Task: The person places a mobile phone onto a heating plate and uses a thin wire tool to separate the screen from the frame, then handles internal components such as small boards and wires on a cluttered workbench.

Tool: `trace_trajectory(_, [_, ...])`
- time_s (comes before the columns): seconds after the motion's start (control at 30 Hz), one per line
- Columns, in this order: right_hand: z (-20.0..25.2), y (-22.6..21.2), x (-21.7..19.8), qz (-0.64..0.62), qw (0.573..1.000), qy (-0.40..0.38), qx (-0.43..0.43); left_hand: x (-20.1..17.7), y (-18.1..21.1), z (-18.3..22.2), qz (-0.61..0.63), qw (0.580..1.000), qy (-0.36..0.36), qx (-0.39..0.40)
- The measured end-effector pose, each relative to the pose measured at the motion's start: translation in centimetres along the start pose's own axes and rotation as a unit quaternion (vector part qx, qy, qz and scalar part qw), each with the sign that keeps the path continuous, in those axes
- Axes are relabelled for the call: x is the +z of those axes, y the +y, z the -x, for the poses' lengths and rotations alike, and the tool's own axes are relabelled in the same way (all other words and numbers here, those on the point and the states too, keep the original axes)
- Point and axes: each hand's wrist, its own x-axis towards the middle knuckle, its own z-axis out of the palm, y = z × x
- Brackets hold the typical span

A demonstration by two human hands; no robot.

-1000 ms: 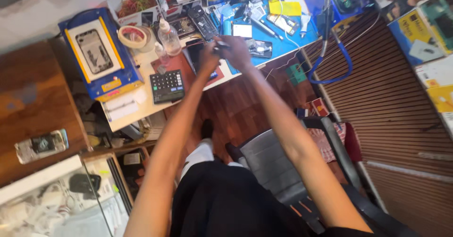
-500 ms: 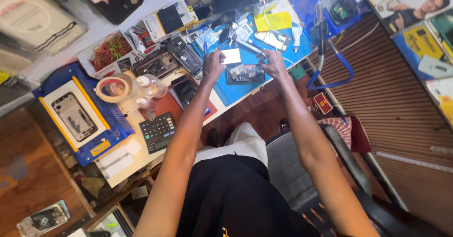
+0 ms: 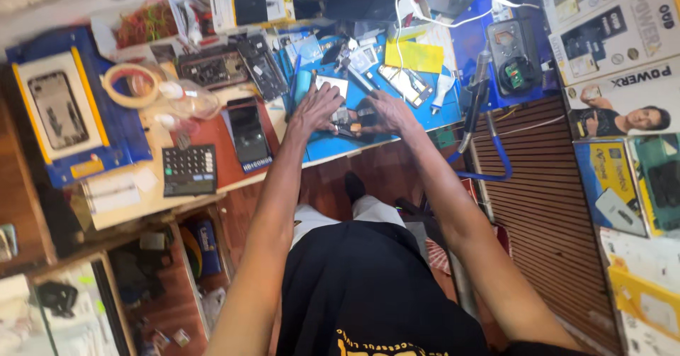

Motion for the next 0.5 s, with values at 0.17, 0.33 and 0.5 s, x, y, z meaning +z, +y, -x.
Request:
trace_trajectory(0.17, [0.2,-0.9,0.2,0.075,0.995,-0.045,-0.048,0.6,2.1,1.8,0.033,0.998,-0.003,-0.055])
trace_trajectory(0.33, [0.1,-1.5,0.3,0.099,0.992,-0.047,-0.061,-0.5,4.0,1.9,-0.005,0.995,-0.010,-0.098])
trace_trajectory(0.5, [-0.7,-0.7,0.0,0.137,0.978,-0.052,-0.148,-1.0,5.4,3.6,-0.017,0.992,0.005,-0.128])
